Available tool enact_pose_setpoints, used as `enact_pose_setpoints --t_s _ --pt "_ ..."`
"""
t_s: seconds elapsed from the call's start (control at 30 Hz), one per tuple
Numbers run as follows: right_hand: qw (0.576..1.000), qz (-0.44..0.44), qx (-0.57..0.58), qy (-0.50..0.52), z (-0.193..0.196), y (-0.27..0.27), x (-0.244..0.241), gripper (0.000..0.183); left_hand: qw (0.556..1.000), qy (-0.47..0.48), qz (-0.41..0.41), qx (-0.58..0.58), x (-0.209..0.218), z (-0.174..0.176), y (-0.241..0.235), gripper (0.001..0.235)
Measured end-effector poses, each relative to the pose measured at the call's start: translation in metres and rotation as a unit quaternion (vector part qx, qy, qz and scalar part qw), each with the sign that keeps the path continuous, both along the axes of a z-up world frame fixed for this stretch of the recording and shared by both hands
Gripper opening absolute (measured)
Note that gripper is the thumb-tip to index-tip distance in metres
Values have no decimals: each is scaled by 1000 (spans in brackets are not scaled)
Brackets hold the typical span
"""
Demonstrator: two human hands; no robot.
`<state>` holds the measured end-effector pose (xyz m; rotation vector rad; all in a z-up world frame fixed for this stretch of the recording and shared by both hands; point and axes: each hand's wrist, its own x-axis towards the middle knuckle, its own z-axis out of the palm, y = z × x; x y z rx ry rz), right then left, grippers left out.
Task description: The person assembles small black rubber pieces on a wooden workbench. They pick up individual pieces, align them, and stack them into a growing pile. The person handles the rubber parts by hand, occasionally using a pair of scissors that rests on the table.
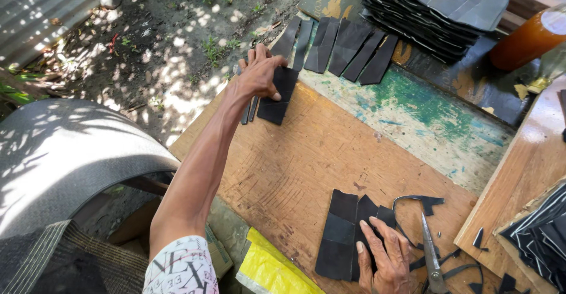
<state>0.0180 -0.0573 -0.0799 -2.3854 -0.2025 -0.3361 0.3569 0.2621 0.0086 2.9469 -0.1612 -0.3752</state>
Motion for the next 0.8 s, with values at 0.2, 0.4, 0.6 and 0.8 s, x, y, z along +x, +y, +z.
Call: enact_pose_setpoints --t_s 0.2,0.4,0.6,0.8 --pt "1000 -11 9 -12 8 4 3 39 982 -93 -135 -96 11 -22 11 64" --pt "999 3 28 -39 27 7 12 37 904 -74 -123 -402 -10 -2 -2 57" --pt "980 -84 166 64 52 -13 -41 38 870 -59 26 -489 -140 23 -14 39" --pt "909 -119 293 271 64 -28 -81 61 757 123 198 -611 -280 -21 -57 75"
